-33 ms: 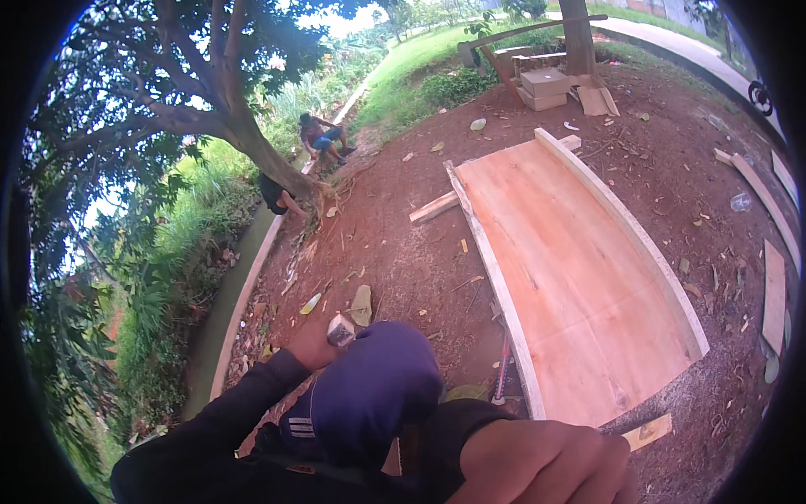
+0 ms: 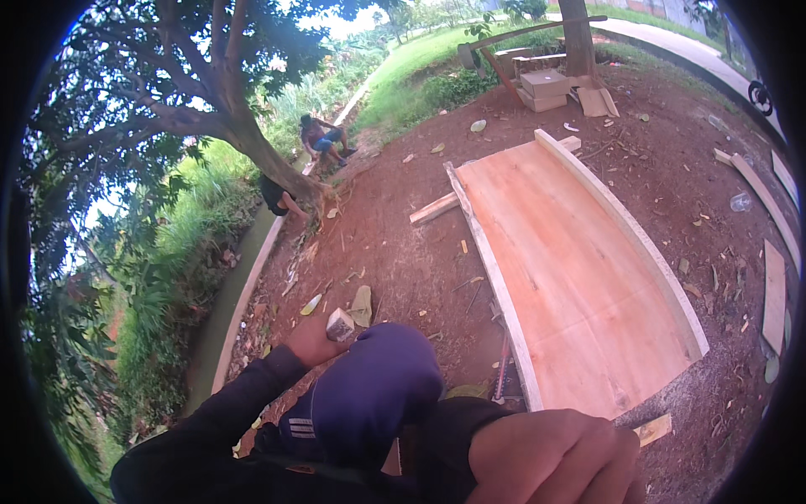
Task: The person measures a large plywood sheet and a wooden strip using a tape measure, then saws the strip to length and places it on the plywood. The person sits on the ground while sawing and later stands to position the cut piece.
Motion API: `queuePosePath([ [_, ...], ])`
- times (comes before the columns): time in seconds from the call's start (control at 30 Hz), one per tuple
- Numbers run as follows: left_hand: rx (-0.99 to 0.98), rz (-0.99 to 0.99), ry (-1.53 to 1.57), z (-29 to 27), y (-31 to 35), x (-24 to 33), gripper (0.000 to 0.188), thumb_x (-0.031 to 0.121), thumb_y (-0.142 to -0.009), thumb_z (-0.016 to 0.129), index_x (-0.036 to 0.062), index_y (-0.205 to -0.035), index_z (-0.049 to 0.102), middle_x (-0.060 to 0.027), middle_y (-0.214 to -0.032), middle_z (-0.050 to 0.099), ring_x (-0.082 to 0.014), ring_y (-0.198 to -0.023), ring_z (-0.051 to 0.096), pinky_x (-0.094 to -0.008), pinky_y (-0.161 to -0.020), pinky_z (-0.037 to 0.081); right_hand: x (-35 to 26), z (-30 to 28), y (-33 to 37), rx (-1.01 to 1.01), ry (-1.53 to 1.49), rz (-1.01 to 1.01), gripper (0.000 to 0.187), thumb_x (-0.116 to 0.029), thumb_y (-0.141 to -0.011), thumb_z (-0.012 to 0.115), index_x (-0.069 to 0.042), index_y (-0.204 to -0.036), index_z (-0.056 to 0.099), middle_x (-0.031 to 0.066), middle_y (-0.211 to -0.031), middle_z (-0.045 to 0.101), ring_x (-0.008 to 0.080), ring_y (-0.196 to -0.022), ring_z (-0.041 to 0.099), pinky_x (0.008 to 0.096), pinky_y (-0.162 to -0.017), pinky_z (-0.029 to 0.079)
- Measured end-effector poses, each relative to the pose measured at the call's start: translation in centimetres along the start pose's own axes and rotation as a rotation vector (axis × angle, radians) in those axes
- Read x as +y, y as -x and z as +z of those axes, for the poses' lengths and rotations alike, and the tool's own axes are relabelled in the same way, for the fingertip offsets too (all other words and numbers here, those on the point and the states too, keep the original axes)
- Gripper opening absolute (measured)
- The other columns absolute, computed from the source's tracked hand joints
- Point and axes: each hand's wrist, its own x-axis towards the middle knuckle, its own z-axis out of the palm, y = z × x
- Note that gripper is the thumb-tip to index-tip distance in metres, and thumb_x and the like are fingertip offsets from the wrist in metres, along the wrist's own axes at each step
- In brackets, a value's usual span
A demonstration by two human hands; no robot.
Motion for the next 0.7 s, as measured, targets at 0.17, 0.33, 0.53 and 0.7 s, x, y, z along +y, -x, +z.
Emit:
queuePosePath([
  [0.17, 0.076, 0.277, 0.003, -5.5, -4.3, 7.0, 0.063, 0.033, -0.075, 0.083, -0.0065, -0.119, 0.061, -0.0299, -0.097, 0.072, -0.0468, -0.096, 0.071, -0.0497, -0.086, 0.057, -4.4, -1.7, -3.4, 0.404, 0.196, -0.115, 0.045, -0.023, -0.098, 0.042, -0.018, -0.054, 0.032, -0.0025, -0.045, 0.037, 0.0135, -0.035, 0.037, 0.0353, -0.078, 0.051],
  [0.33, -0.031, 0.565, -0.311, -8.3, -6.7, 16.0, 0.057, 0.036, -0.076, 0.081, -0.0070, -0.108, 0.059, -0.0293, -0.092, 0.071, -0.0469, -0.090, 0.071, -0.0541, -0.079, 0.057, -8.4, -3.1, -4.4, 0.465, 0.225, -0.335, 0.045, -0.021, -0.098, 0.036, -0.019, -0.054, 0.032, -0.0036, -0.042, 0.032, 0.0126, -0.035, 0.033, 0.0356, -0.080, 0.050],
  [0.53, -0.221, 1.167, -0.413, -2.4, -11.8, 26.5, 0.052, 0.028, -0.073, 0.080, -0.0036, -0.107, 0.057, -0.0209, -0.088, 0.068, -0.0417, -0.084, 0.072, -0.0520, -0.070, 0.058, -6.4, -3.2, -2.8, 0.441, 0.364, -0.232, 0.042, -0.018, -0.099, 0.042, -0.016, -0.058, 0.036, -0.0021, -0.048, 0.036, 0.0122, -0.037, 0.033, 0.0355, -0.080, 0.047],
  [0.7, -0.295, 1.616, -0.501, 9.1, -15.8, 30.9, 0.034, 0.019, -0.074, 0.079, 0.0017, -0.098, 0.063, -0.0173, -0.093, 0.069, -0.0360, -0.088, 0.071, -0.0464, -0.077, 0.055, -5.9, -5.9, -0.2, 0.363, 0.516, 0.081, 0.034, -0.026, -0.109, 0.046, -0.014, -0.077, 0.046, -0.0024, -0.057, 0.036, 0.0103, -0.049, 0.032, 0.0350, -0.078, 0.040],
])
